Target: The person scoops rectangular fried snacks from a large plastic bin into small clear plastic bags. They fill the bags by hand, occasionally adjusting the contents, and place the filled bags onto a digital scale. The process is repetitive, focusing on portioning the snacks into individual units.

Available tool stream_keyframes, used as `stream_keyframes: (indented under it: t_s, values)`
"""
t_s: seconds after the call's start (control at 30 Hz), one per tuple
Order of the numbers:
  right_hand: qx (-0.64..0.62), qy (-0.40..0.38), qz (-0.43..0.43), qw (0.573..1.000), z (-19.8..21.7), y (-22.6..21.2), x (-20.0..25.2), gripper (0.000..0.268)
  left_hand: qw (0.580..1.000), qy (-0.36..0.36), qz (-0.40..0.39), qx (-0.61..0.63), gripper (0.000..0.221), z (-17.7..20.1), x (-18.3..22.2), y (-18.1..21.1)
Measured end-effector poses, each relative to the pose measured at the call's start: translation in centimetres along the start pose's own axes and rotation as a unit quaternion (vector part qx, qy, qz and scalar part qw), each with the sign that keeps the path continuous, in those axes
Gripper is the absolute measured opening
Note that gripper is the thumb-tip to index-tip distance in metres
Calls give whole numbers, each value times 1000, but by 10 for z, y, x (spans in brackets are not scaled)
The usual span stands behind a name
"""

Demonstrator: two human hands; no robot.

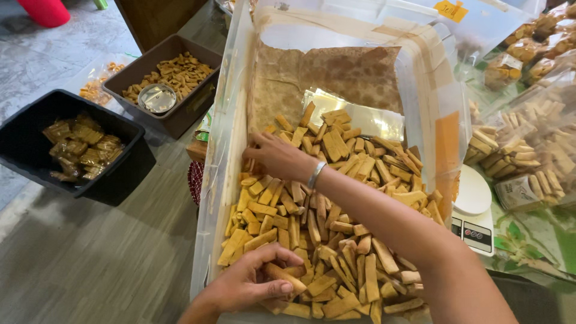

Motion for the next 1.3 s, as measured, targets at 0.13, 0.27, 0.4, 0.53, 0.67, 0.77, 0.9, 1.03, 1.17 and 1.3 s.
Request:
stream_keyframes:
  t_s: [0.13,0.27,0.4,0.53,0.67,0.77,0.9,1.03,1.17,1.3]
  values:
    - [28,-110,-103,988,3,-4,-1,13,1000,-10,3,15,50,-1,0,-1]
    - [-179,-82,-206,958,35,8,1,27,996,-17,71,56,55,0,-1,-8]
    - [-531,2,-445,722,72,30,38,41,996,7,25,85,54,1,-7,-14]
    - [-746,49,-479,461,94,18,89,47,989,51,35,135,49,-3,-12,-12]
    - [-804,72,-468,360,116,-13,131,44,976,41,52,210,49,-6,-11,17]
    - [-851,86,-434,282,131,-32,144,54,991,121,-26,55,48,4,-16,63]
    - [-867,121,-414,249,139,-50,150,68,896,247,-300,-215,37,-11,-51,131]
    - [-854,181,-411,262,133,-54,164,57,953,100,-207,-196,42,-57,-96,149]
    - [-866,228,-363,257,141,-40,187,29,871,164,-320,-334,37,-54,-101,156]
    - [-827,271,-379,314,181,-31,235,36,862,109,-251,-426,36,-28,-111,139]
Point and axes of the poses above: each hand's wrist, its own x-axis away from the middle knuckle, its own z-axis out of the back of the hand, y = z × x, the point moved 2 cm from there along -x, towards the middle knuckle, and after that the axes turned 10 degrees about y, right-handed, at the moved point
